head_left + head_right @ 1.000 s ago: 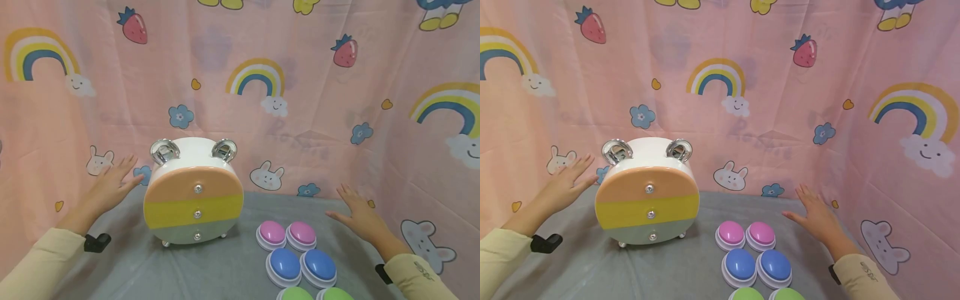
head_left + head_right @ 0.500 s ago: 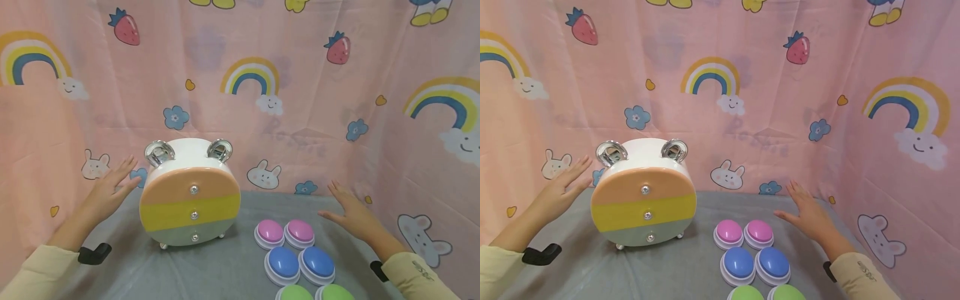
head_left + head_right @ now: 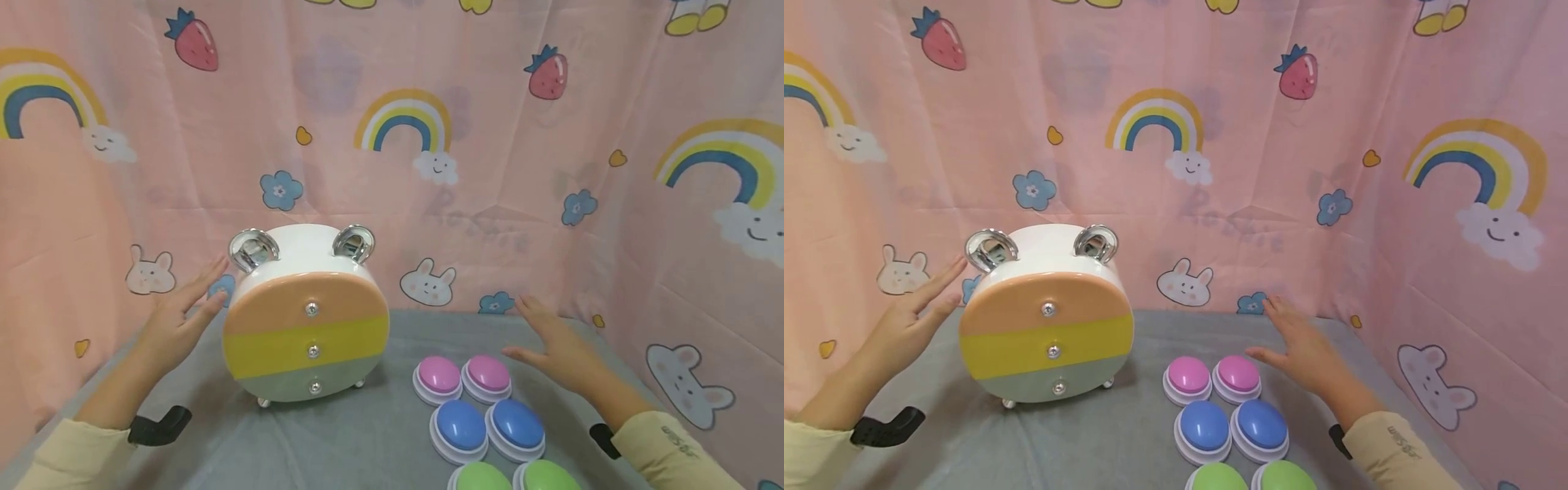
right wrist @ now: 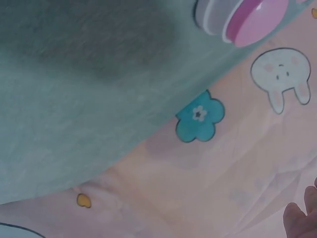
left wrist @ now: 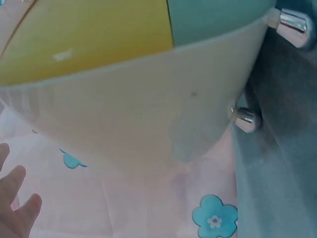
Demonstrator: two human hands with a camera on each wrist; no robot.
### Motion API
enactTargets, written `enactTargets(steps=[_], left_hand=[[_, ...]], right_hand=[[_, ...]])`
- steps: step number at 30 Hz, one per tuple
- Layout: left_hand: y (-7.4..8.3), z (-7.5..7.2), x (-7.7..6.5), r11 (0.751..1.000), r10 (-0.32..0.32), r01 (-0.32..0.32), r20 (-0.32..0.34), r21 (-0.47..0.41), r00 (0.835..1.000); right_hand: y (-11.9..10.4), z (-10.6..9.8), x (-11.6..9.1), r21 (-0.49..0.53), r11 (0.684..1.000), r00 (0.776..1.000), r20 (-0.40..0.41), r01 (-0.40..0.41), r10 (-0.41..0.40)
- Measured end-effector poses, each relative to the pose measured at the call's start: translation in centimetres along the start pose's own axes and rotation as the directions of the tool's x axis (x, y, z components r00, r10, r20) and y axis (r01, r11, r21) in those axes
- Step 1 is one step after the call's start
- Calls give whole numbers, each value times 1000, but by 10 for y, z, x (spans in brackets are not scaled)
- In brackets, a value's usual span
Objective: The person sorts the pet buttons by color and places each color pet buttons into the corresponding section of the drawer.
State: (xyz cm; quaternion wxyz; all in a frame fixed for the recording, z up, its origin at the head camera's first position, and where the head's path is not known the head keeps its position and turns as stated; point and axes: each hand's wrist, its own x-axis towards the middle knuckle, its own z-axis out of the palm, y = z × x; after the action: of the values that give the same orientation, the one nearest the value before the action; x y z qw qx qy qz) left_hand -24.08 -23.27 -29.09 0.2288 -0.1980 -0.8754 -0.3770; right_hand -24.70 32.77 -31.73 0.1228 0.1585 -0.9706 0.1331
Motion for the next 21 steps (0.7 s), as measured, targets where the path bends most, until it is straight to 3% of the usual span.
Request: enactTargets(steps=[7,21], left_hand=[[11,2,-7,999,-43,44,21,-13,999],[21,6,-9,999,-44,43,-37,-25,998]], right_hand=[[-13,3,0,34,999,1000,20,10,-11],[-44,5,3,64,994,996,17,85,-86]])
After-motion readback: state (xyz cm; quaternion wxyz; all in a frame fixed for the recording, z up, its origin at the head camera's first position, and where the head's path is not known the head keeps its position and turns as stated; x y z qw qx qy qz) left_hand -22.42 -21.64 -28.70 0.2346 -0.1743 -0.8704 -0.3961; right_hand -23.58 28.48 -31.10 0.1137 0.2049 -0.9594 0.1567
